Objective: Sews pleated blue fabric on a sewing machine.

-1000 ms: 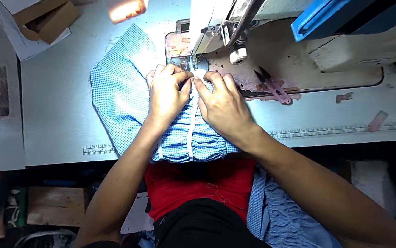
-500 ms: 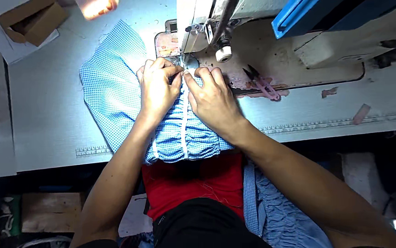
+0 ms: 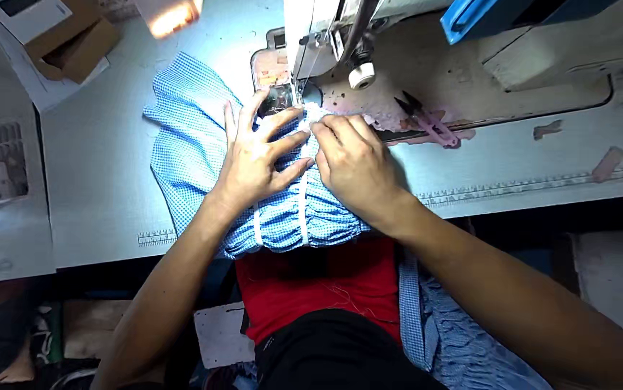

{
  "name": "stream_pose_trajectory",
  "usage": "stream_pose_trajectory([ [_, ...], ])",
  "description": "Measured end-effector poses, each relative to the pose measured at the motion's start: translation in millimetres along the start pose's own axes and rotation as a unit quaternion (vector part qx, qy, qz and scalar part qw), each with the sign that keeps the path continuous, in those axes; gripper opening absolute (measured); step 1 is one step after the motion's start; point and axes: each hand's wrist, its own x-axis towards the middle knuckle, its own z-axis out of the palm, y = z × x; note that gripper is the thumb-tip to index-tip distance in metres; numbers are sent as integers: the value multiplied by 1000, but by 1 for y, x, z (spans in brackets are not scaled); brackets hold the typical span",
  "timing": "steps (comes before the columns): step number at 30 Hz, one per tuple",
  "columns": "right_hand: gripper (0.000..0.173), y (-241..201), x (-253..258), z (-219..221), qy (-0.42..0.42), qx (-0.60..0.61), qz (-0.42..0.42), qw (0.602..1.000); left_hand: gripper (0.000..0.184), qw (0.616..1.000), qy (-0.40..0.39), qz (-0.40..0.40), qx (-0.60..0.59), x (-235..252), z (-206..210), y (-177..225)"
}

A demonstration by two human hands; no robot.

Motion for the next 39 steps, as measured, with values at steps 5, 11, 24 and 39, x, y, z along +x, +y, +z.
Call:
stream_pose_trajectory([
  [5,35,4,14,-5,-34,-21,7,999,44,997,28,66,38,3,0,-2],
  [11,34,2,23,-3,-35,-53,10,998,16,984,72,158,-32,4,2,-1],
  [24,36,7,29,4,-46,-59,-5,997,24,984,32,149,-88,-2,6,-5],
  [39,43,25,31,-8,-35,-64,6,997,41,983,5,153,-100,-1,1,-3],
])
